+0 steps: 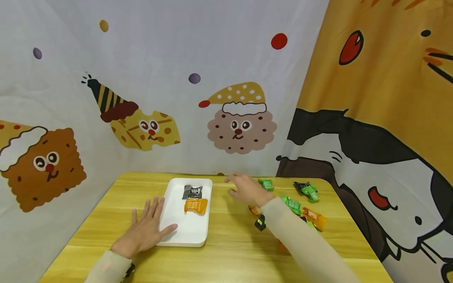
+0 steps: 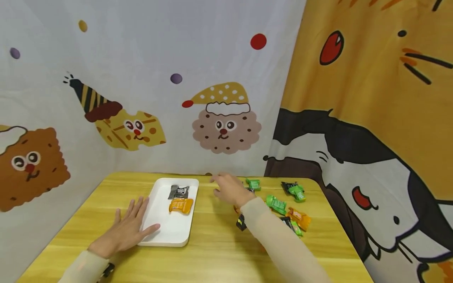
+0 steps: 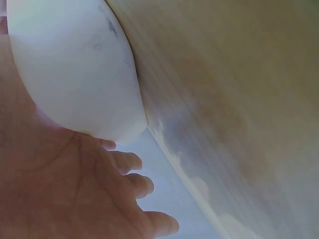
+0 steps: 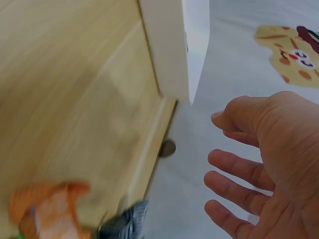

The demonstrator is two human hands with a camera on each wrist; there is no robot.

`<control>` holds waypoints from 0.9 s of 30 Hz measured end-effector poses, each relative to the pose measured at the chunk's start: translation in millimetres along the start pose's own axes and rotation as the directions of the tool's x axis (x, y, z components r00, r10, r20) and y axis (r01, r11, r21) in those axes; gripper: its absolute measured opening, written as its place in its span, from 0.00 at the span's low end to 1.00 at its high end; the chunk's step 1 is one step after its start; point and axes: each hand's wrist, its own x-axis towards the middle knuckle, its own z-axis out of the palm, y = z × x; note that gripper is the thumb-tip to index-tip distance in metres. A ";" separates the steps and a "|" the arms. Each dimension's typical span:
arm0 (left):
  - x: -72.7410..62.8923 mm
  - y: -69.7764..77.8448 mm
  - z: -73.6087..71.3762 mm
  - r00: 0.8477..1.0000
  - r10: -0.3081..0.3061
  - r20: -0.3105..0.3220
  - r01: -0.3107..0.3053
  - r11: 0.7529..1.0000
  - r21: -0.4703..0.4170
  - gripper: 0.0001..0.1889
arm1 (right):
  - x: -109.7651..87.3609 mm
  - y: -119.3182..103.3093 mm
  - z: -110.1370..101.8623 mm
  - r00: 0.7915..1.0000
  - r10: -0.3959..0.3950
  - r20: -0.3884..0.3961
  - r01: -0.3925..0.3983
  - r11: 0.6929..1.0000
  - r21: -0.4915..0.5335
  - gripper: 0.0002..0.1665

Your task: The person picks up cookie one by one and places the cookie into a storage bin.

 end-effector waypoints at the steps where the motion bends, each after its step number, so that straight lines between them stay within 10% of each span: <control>1: 0.5 0.6 -0.2 1.000 0.001 0.000 -0.001 1.000 0.004 0.63 | -3.6 5.3 -1.8 1.000 0.007 -0.006 -0.006 1.000 0.003 0.24; 27: 0.5 0.2 -0.6 1.000 -0.003 0.015 0.003 0.999 -0.036 0.64 | -110.0 142.1 -34.5 0.964 0.247 -0.101 -0.245 0.969 0.029 0.25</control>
